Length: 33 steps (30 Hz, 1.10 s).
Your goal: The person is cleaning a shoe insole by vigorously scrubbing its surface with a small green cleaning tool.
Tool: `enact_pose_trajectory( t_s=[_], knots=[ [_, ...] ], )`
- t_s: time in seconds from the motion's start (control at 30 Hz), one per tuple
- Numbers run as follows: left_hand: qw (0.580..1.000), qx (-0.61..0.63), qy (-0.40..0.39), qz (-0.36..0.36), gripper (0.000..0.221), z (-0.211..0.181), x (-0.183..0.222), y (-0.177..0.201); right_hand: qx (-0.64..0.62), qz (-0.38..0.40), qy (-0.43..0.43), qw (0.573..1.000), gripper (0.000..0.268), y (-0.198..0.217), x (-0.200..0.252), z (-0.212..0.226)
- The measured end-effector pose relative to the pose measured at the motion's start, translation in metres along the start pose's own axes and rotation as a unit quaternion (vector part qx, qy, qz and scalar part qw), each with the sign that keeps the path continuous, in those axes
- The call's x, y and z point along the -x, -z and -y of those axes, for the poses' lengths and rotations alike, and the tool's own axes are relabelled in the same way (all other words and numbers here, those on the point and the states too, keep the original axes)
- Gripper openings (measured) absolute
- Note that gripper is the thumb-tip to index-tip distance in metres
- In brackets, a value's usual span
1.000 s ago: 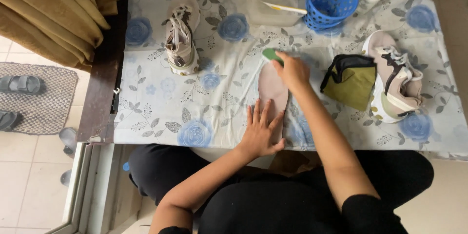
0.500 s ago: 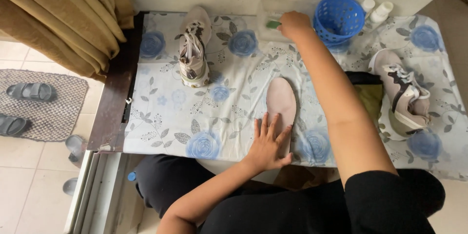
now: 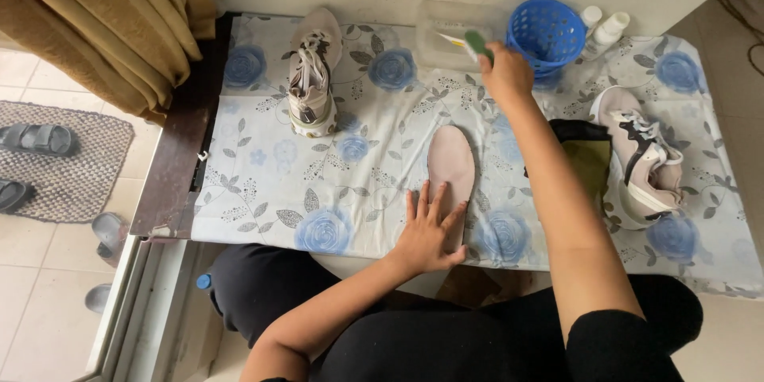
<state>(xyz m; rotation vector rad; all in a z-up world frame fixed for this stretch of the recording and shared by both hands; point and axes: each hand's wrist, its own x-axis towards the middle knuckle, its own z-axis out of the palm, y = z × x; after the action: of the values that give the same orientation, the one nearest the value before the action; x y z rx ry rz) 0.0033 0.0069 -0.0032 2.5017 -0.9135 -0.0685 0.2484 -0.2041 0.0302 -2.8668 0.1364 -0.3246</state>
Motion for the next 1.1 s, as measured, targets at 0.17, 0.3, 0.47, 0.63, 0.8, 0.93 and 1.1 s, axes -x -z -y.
enact_pose_trajectory(
  t_s=[0.17, 0.3, 0.47, 0.63, 0.8, 0.93, 1.1],
  knots=[
    [1.000, 0.001, -0.002, 0.002, 0.076, 0.000, 0.001, 0.002, -0.149, -0.035, -0.013, 0.988, 0.037, 0.060, 0.079, 0.037],
    [1.000, 0.002, 0.001, 0.010, 0.076, -0.001, 0.000, 0.002, -0.113, 0.039, -0.034, 0.992, 0.040, 0.025, 0.152, 0.022],
    [1.000, 0.004, -0.003, 0.014, 0.077, -0.002, -0.001, 0.006, -0.057, 0.147, -0.085, 0.984, 0.042, 0.026, 0.221, 0.008],
    [1.000, -0.010, -0.009, 0.015, 0.077, -0.002, 0.000, 0.004, -0.081, 0.119, -0.114, 0.983, 0.039, 0.010, 0.183, 0.023],
    [1.000, -0.013, -0.009, 0.001, 0.076, -0.001, -0.001, 0.001, -0.082, 0.132, -0.108, 0.982, 0.040, -0.012, 0.168, -0.012],
    [1.000, -0.013, -0.014, -0.004, 0.076, -0.001, -0.004, 0.003, -0.100, 0.169, -0.144, 0.970, 0.039, 0.033, 0.225, 0.010],
    [1.000, -0.012, -0.006, 0.002, 0.076, -0.003, -0.002, 0.005, -0.059, 0.102, -0.164, 0.979, 0.038, 0.026, 0.216, 0.034]
  ],
)
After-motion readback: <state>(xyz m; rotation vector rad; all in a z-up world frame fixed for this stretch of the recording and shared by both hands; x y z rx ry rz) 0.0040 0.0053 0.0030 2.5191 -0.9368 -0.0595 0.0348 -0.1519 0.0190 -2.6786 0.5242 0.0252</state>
